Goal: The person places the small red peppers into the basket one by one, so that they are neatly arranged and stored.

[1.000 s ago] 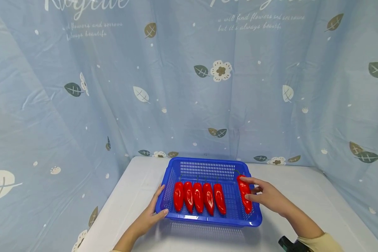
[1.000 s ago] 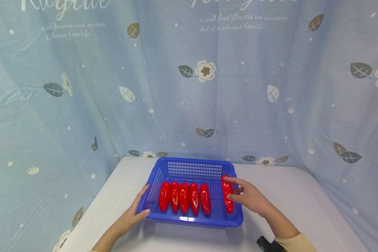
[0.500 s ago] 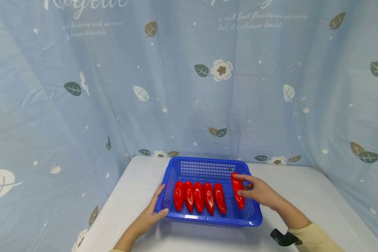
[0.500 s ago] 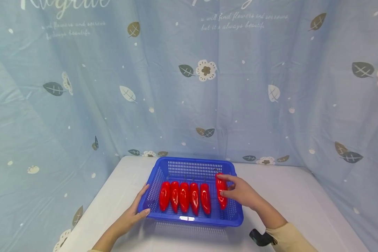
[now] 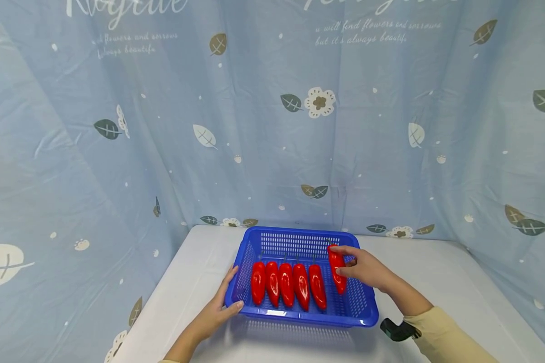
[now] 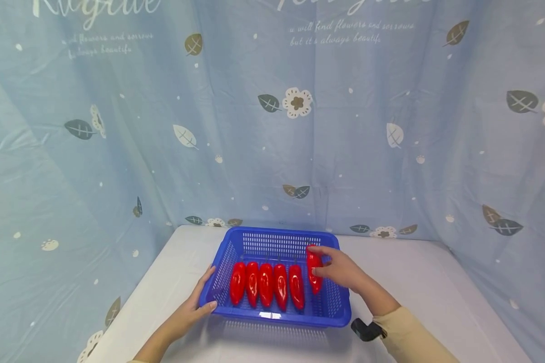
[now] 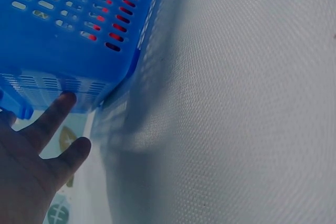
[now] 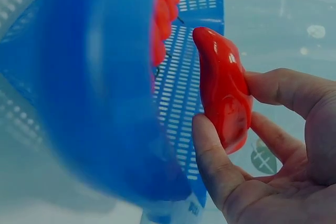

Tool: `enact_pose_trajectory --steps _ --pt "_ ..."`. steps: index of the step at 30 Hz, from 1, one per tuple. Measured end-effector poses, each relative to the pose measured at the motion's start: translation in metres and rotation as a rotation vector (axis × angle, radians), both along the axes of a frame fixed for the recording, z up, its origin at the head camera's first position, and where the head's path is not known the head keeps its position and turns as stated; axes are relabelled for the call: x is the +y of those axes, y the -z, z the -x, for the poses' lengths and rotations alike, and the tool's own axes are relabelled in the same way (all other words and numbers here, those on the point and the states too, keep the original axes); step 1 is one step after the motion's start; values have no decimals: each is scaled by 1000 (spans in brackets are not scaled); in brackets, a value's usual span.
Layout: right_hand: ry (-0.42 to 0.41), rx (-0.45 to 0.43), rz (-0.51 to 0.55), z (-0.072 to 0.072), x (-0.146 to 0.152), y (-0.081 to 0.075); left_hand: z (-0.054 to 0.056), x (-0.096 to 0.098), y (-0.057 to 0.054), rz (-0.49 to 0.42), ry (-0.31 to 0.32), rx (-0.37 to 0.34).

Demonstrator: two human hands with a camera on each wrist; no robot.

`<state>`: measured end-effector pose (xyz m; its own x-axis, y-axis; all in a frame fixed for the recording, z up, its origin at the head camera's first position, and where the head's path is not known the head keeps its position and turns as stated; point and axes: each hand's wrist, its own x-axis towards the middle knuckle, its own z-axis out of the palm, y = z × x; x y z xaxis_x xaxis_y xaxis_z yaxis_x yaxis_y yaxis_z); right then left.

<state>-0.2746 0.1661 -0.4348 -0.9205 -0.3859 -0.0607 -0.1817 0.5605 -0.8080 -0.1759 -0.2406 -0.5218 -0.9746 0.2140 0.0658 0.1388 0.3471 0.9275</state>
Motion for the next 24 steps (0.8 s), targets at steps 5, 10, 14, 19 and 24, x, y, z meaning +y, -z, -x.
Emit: enact_pose_trajectory --steps 5,10,14,19,24 --pt "2 6 -11 3 -4 -3 0 1 0 6 -3 -3" --pt "-1 -5 -14 9 -8 -3 0 -1 1 -2 0 9" --pt "-13 -9 -19 14 -10 -1 0 -1 0 -2 0 9" --pt "-30 -22 -30 18 -15 1 0 0 0 -1 -4 -2" --pt "-22 -67 -41 19 -20 -1 1 0 0 -6 -6 -6"
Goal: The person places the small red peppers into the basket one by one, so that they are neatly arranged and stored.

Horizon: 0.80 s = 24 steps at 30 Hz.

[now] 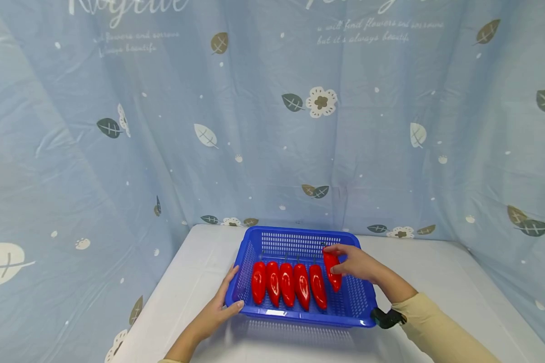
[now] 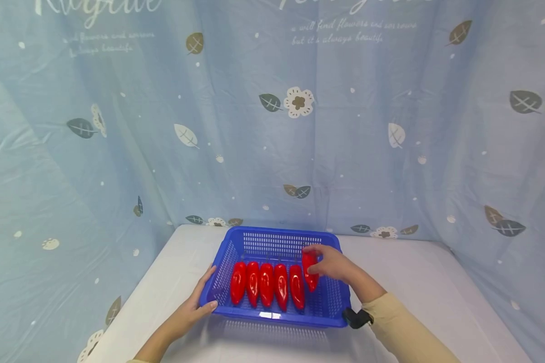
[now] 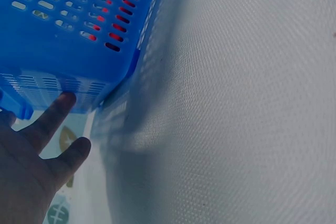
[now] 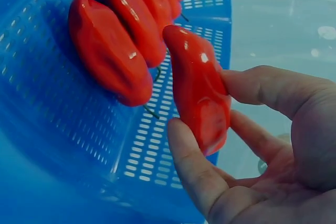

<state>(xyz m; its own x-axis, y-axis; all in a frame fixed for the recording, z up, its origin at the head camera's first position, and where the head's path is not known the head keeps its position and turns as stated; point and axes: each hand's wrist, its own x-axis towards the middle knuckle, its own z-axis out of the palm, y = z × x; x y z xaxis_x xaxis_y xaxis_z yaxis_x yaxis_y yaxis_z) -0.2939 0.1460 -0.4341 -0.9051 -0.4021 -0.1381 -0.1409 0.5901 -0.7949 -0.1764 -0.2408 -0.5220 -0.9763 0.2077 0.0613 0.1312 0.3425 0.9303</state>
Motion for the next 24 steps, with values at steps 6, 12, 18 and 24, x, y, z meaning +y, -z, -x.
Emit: enact_pose_trajectory --steps 6,12,18,24 --pt "5 -34 -27 1 -4 -1 0 0 -1 8 -6 4" --pt "7 -77 -59 5 -7 6 0 0 1 6 -2 -2" --pt "1 -105 -95 9 -11 13 0 1 1 14 -11 -16" --pt "-13 -110 -125 9 -12 14 0 1 0 26 -15 -12"
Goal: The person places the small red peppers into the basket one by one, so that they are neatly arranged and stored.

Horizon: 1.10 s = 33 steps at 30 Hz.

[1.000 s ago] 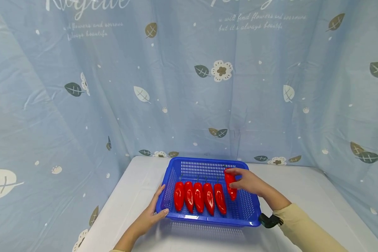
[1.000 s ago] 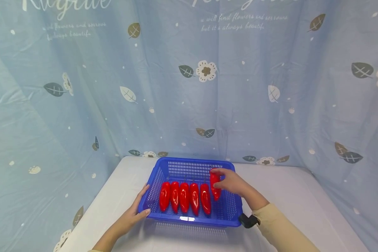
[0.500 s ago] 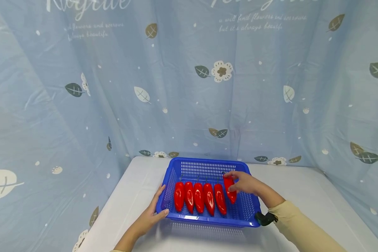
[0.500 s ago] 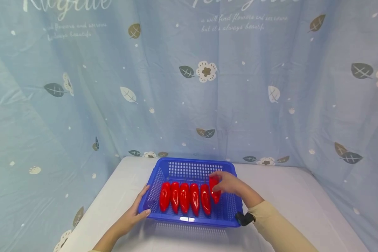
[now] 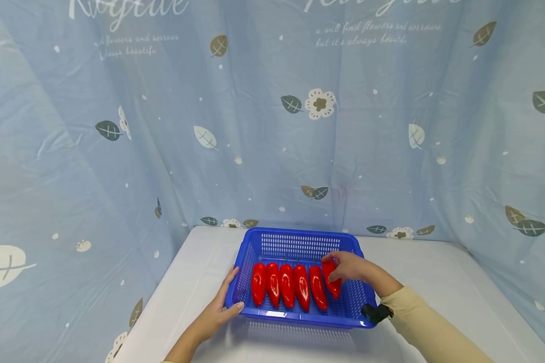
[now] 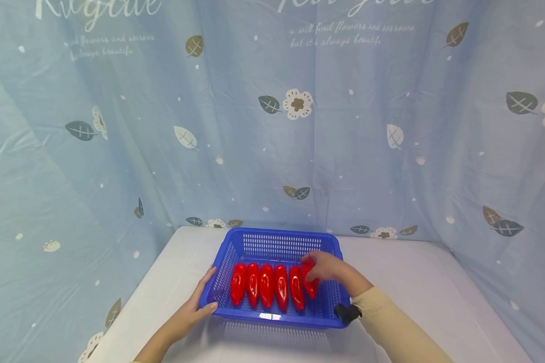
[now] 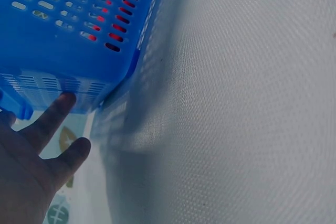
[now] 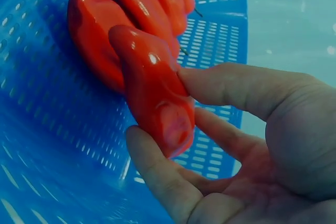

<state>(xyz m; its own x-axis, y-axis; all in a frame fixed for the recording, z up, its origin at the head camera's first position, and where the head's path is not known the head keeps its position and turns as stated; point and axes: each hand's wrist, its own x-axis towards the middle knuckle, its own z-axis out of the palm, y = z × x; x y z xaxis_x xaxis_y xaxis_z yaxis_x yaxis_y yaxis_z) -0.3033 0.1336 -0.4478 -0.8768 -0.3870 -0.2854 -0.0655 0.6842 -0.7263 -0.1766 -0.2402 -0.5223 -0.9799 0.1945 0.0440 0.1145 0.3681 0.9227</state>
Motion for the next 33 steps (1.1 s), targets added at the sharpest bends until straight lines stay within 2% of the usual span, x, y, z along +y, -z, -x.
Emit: enact_pose_trajectory --steps 14,33 --pt "-46 24 -114 -1 -4 0 -1 1 -3 5 -7 -28" --pt "-79 -47 -163 -2 -9 1 -1 1 -1 -13 2 -13"
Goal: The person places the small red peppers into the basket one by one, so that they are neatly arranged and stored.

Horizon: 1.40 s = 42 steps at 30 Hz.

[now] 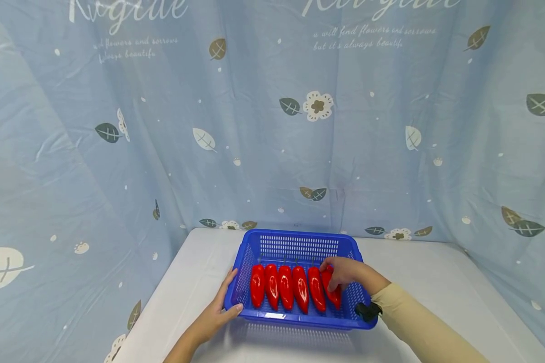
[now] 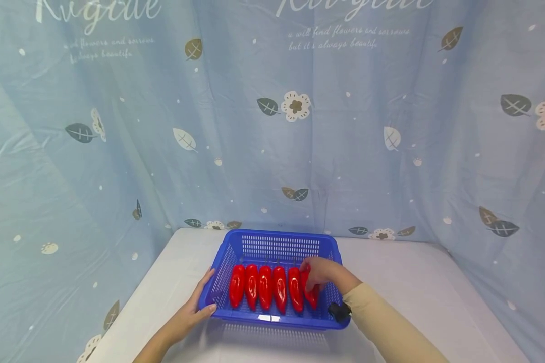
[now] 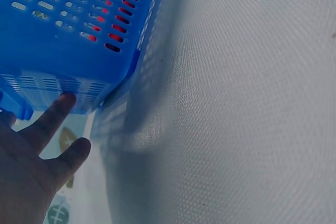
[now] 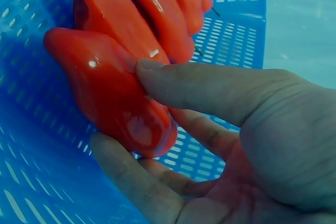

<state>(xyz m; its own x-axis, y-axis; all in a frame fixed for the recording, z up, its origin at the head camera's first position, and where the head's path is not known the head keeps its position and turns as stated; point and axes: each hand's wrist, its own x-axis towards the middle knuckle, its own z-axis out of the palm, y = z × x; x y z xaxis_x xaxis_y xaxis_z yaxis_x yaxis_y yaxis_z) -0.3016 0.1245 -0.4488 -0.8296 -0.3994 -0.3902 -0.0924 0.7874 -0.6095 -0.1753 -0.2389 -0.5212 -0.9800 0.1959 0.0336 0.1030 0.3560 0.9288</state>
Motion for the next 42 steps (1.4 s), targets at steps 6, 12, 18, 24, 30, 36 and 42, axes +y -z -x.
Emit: enact_pose_trajectory --steps 6,12,18,24,30,36,42 --pt "7 -38 -9 0 -2 -1 -2 -1 1 -28 13 11" --pt "4 -46 -12 1 -3 1 -1 -2 2 -27 20 29" --pt "-18 -56 -19 1 -3 6 -1 -2 3 -31 22 33" --pt "-10 -72 -1 1 -4 6 -1 -1 3 -22 20 32" --pt "1 -78 -6 1 -4 2 0 -1 3 -19 12 28" --pt "-5 -62 -3 -1 -2 0 1 0 4 -6 1 9" --pt "-18 -22 8 -4 2 -6 0 -1 4 -6 7 27"
